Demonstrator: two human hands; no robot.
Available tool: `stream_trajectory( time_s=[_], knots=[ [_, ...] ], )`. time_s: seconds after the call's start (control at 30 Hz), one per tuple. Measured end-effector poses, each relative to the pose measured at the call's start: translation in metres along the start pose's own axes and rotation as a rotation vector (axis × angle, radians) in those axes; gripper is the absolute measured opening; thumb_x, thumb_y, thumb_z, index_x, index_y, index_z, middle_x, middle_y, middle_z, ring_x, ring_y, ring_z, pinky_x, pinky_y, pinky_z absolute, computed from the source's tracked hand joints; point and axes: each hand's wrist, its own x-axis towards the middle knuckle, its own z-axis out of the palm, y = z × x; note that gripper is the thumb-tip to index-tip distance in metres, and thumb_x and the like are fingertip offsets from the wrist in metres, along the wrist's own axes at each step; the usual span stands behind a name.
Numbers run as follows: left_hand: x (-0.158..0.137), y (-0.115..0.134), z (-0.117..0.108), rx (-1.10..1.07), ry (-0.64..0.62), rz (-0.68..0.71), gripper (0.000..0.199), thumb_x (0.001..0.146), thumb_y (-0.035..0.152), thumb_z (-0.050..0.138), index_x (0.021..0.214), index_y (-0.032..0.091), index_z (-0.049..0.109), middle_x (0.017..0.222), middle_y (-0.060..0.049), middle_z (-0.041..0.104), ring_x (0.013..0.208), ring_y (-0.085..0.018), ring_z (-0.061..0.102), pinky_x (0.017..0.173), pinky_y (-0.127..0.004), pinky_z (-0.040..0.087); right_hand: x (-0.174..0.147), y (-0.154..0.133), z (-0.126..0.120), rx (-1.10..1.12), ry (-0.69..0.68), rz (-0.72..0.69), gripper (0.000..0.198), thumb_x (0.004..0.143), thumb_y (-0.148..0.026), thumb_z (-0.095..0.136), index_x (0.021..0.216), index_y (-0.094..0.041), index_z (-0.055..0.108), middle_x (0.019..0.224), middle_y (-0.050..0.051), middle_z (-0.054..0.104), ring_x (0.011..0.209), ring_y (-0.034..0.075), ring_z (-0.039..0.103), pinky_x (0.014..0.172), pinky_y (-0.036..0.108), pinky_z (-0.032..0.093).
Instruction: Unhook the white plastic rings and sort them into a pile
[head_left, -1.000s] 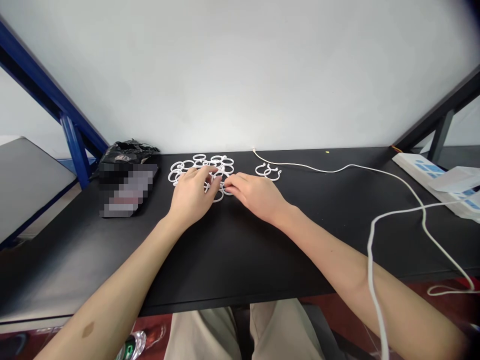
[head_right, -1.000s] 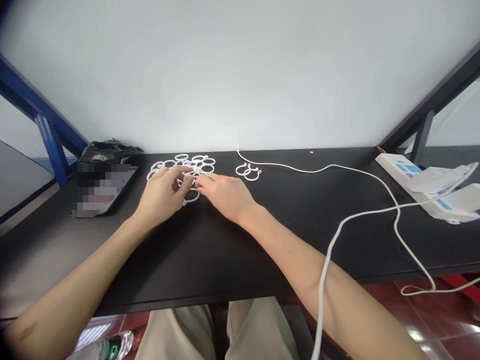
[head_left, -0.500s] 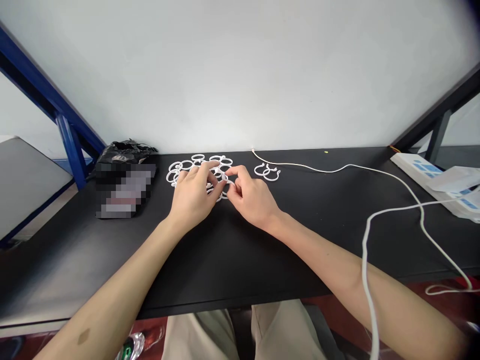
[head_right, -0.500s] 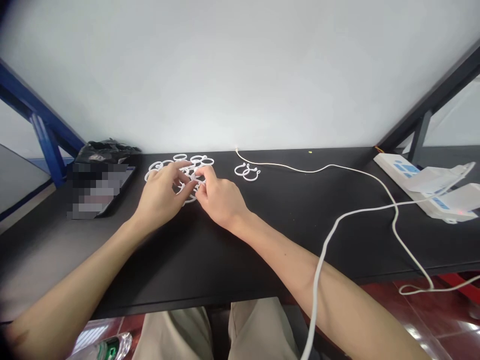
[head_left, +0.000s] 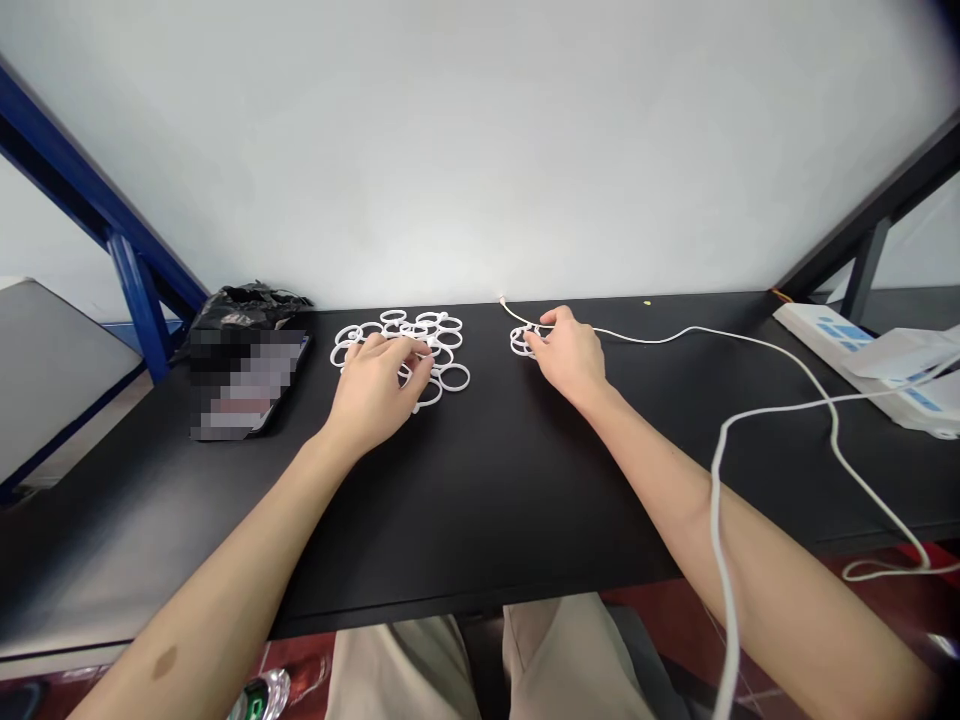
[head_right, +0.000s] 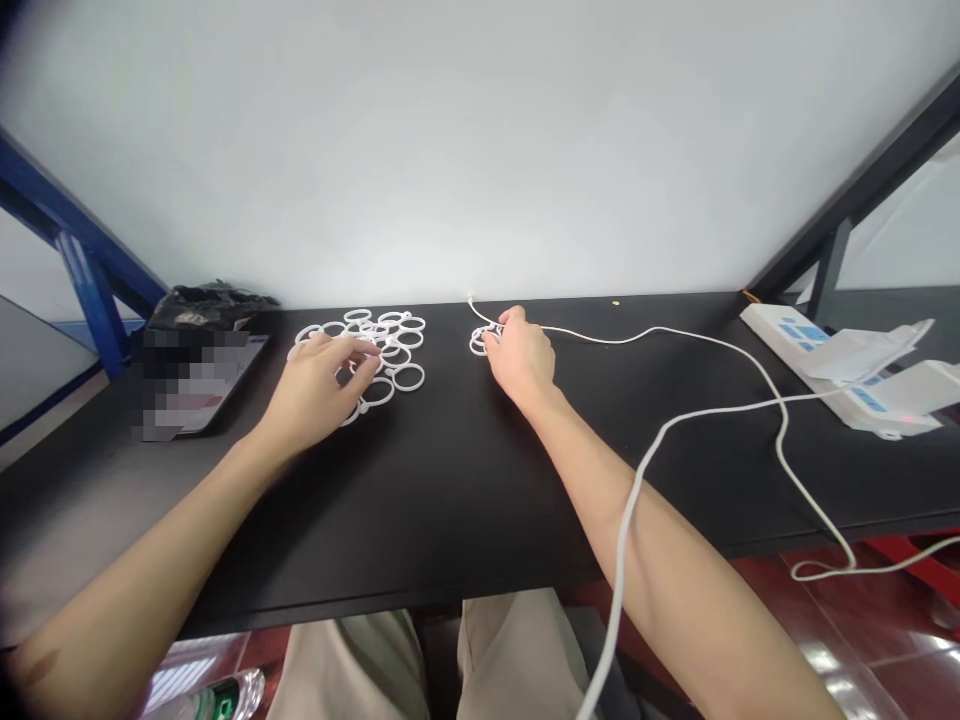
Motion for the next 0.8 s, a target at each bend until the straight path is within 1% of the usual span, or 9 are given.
stream_trajectory(
  time_s=[0.07, 0.13, 0.2, 0.27, 0.33, 0.47, 0.57, 0.7, 0.8],
  knots=[
    [-0.001, 0.003, 0.0, 0.002, -0.011, 0.018, 0.019, 0.094, 0.033, 0.048, 0.095, 0.023, 0.064, 0.086, -0.002, 0.071, 0.087, -0.023, 0.056, 0.085, -0.041, 0.04, -0.005, -0.003, 0.003, 0.033, 0.0, -0.086, 0.03, 0.092, -0.036, 0.055, 0.116, -0.02, 0.058, 0.086, 0.007, 0.071, 0.083, 0.024, 0.066, 0.068, 0.032, 0.042],
    [-0.001, 0.004, 0.001, 0.003, -0.019, 0.023, 0.019, 0.094, 0.032, 0.048, 0.094, 0.023, 0.065, 0.085, -0.002, 0.071, 0.087, -0.023, 0.055, 0.084, -0.041, 0.04, -0.016, -0.013, 0.006, 0.07, -0.05, -0.284, 0.024, 0.096, -0.034, 0.048, 0.112, -0.022, 0.061, 0.087, 0.005, 0.071, 0.08, 0.02, 0.065, 0.07, 0.031, 0.043],
    [-0.001, 0.004, 0.002, -0.002, -0.028, 0.027, 0.019, 0.094, 0.031, 0.048, 0.093, 0.023, 0.065, 0.085, -0.003, 0.071, 0.086, -0.023, 0.055, 0.082, -0.04, 0.04, -0.03, -0.026, 0.011, 0.088, -0.118, -0.468, 0.024, 0.097, -0.033, 0.047, 0.111, -0.022, 0.063, 0.093, 0.004, 0.07, 0.085, 0.018, 0.064, 0.072, 0.029, 0.043],
    [-0.001, 0.003, 0.003, -0.008, -0.037, 0.036, 0.02, 0.094, 0.03, 0.048, 0.092, 0.023, 0.066, 0.085, -0.003, 0.071, 0.085, -0.023, 0.054, 0.081, -0.039, 0.04, -0.041, -0.038, 0.015, 0.059, -0.169, -0.554, 0.027, 0.096, -0.037, 0.048, 0.114, -0.023, 0.063, 0.1, 0.005, 0.069, 0.085, 0.018, 0.064, 0.067, 0.028, 0.042],
    [-0.001, 0.003, 0.005, -0.008, -0.046, 0.042, 0.02, 0.094, 0.03, 0.048, 0.092, 0.022, 0.066, 0.084, -0.003, 0.071, 0.085, -0.023, 0.054, 0.082, -0.04, 0.04, -0.047, -0.045, 0.019, 0.036, -0.205, -0.542, 0.025, 0.095, -0.039, 0.051, 0.108, -0.023, 0.065, 0.098, 0.005, 0.069, 0.082, 0.018, 0.063, 0.062, 0.028, 0.04],
    [-0.002, 0.006, 0.005, -0.011, -0.051, 0.037, 0.02, 0.094, 0.03, 0.048, 0.092, 0.022, 0.067, 0.085, -0.003, 0.071, 0.087, -0.024, 0.054, 0.085, -0.041, 0.04, -0.046, -0.045, 0.021, 0.069, -0.292, -0.403, 0.012, 0.087, -0.034, 0.059, 0.084, -0.023, 0.064, 0.083, 0.001, 0.069, 0.069, 0.015, 0.061, 0.058, 0.028, 0.038],
    [-0.002, 0.007, 0.004, -0.023, -0.051, 0.031, 0.019, 0.093, 0.032, 0.05, 0.092, 0.023, 0.067, 0.084, -0.003, 0.071, 0.086, -0.023, 0.053, 0.085, -0.041, 0.041, -0.047, -0.042, 0.017, 0.119, -0.287, -0.344, 0.011, 0.083, -0.031, 0.06, 0.077, -0.022, 0.06, 0.074, 0.0, 0.068, 0.063, 0.015, 0.059, 0.056, 0.028, 0.037],
    [-0.003, 0.009, 0.002, -0.032, -0.073, 0.036, 0.018, 0.09, 0.038, 0.056, 0.098, 0.024, 0.066, 0.083, -0.001, 0.071, 0.089, -0.024, 0.054, 0.088, -0.042, 0.04, -0.054, -0.044, 0.012, 0.31, -0.215, -0.395, 0.011, 0.084, -0.028, 0.055, 0.077, -0.021, 0.052, 0.067, -0.003, 0.064, 0.06, 0.012, 0.057, 0.057, 0.026, 0.039],
    [-0.004, 0.01, 0.001, -0.033, -0.077, 0.062, 0.017, 0.089, 0.033, 0.057, 0.101, 0.024, 0.065, 0.083, -0.001, 0.071, 0.09, -0.024, 0.055, 0.088, -0.042, 0.039, -0.061, -0.05, 0.011, 0.426, -0.201, -0.483, 0.006, 0.086, -0.025, 0.053, 0.082, -0.021, 0.051, 0.069, -0.003, 0.063, 0.06, 0.011, 0.056, 0.058, 0.024, 0.039]
  ],
)
